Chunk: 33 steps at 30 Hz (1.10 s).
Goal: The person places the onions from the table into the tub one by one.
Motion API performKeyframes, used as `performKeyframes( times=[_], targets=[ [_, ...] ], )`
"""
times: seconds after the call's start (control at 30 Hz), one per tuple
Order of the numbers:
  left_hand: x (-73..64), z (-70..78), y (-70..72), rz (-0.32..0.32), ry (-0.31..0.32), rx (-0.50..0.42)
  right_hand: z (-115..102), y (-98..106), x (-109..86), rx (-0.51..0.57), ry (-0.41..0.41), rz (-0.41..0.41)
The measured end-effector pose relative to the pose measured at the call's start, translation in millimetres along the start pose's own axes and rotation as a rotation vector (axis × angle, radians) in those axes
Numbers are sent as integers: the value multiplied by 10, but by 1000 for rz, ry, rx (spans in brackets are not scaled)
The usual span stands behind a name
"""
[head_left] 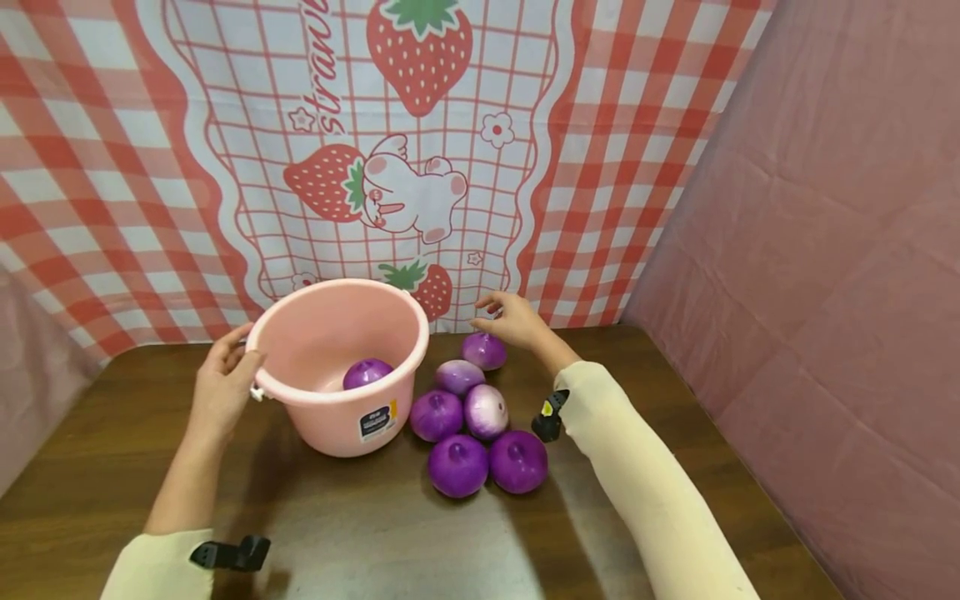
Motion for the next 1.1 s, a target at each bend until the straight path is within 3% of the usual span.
performKeyframes(
  times=[0.17, 0.63, 1.1],
  targets=[
    [14, -11, -1, 3, 1, 11, 181, -48, -41, 2, -15, 18],
    [24, -25, 4, 6, 7, 15, 767, -229, -201, -12, -167, 97],
    [19, -19, -3, 9, 13, 0, 832, -446, -237, 3, -204, 46]
  ],
)
Point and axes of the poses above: each hand's wrist, its own x-axis towards the middle knuckle, its own y-axis out of the back of the hand, z = x × y, the point moved 10 cm from there along x, towards the middle knuckle, and after that the axes turned 15 degrees about z, right-handed, at the moved point
